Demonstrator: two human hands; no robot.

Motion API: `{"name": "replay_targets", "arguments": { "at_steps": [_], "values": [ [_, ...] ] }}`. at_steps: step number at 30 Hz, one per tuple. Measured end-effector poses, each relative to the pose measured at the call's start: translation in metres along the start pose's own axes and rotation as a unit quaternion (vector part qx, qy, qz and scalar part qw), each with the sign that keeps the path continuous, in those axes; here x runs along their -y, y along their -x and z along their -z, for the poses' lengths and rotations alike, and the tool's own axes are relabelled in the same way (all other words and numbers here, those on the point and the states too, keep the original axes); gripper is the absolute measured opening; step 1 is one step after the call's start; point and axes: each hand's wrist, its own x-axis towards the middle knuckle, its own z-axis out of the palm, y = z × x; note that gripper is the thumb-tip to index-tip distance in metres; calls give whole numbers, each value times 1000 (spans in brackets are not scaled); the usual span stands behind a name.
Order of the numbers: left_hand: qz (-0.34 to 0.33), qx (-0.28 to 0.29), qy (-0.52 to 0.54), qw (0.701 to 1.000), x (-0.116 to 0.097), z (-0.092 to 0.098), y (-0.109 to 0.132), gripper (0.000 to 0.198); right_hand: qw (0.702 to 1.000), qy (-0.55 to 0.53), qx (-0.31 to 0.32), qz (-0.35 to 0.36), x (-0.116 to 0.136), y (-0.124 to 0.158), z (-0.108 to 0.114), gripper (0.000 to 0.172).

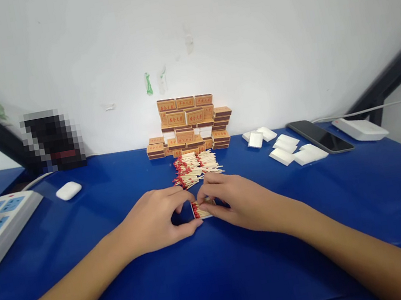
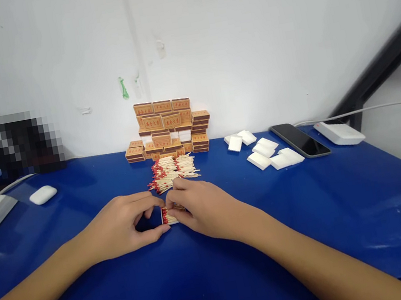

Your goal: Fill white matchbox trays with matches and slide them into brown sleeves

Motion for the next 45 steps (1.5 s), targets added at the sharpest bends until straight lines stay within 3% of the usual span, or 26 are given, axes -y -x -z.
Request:
{"name": "replay_targets", "arguments": {
  "at_steps": [10,24,31,35,45],
  "values": [
    [2,5,1,1000,-1,2,0,21,999,29,-32,14,-6,-3,-5,8],
    [7,10,3,1000,-1,1,-2,23,989,147,27,5,2,-4,-1,14],
    [-2,2,5,1000,0,1,-1,22,998,61,-8,11,-2,0,2,10],
    [-2,-2,-2,1000,-1,0,-1,26,999,10,-15,47,-3,0,-1,17],
    [0,2,2,1000,-1,1,1,23,999,31,-17,36,-4,1,-1,21]
  ]
}}
